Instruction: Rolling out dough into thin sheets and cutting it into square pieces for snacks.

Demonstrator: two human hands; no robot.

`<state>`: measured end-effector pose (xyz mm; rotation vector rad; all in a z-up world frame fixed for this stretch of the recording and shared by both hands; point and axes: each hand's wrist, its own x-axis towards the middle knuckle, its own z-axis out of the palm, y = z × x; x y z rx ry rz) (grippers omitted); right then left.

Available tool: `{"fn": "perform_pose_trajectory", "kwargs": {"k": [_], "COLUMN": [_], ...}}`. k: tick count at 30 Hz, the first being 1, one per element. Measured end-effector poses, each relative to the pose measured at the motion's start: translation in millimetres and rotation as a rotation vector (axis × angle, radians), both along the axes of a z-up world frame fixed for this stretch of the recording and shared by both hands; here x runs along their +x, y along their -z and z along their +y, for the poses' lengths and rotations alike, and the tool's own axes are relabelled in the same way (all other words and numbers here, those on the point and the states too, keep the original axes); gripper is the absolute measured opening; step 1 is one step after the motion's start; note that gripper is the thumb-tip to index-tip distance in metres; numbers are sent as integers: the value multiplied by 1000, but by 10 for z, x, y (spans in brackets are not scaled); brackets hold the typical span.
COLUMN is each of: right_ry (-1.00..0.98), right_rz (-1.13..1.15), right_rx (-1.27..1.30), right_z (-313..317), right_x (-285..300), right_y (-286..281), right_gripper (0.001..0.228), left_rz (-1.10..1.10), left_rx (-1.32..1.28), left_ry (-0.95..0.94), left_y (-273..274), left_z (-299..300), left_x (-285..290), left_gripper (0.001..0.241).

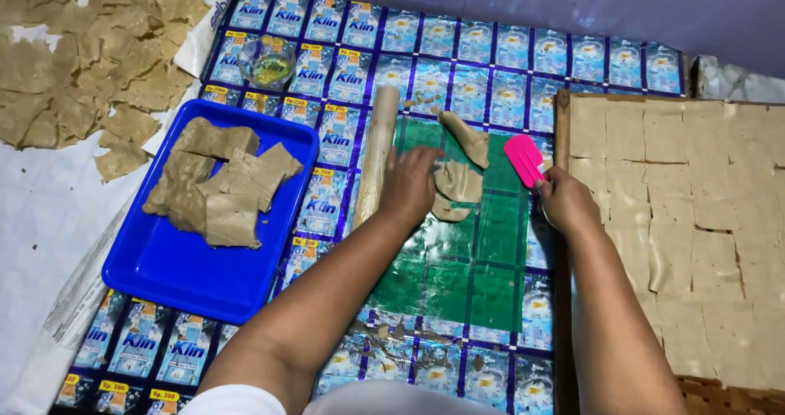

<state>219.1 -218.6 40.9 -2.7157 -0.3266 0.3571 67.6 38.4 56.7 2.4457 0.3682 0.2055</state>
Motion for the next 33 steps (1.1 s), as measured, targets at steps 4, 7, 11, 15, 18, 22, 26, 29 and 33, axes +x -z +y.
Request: {"fn": "perform_pose_trajectory", "kwargs": {"k": [4,7,11,15,18,22,26,29,33], "right_ry": [-39,-141,-292,-208,-113,-99,-86,-73,-50], "right_rz": [-15,-20,-31,-107,-134,-92,-65,-46,-54], "right_rx": [-46,0,16,104,90,5,-43,-41,115], "right_z": [325,546,478,417,736,784,756,736,653], "right_x": [148,35,-101,-476,-851,-905,-955,-949,-880], "right_y": [73,-115,-93,17,-145,145,317,361,610], "right_gripper": [31,29,25,24,25,24,25,25,22], "left_rz": [-345,-482,-160,-186,-267,-284,-324,-429,-410], "left_rx": [-47,145,-23,30,32,59,34,-23,-4], "left_ry": [7,174,241,131,94,110,28,-29,107], "left_y": [444,461,317,190,300,452,527,143,101], "left_z": [329,448,394,118,33,83,132,89,-81], "left_x": [611,878,711,236,102,161,208,145,121], "left_gripper": [58,82,40,33,35,34,34,34,24]}}
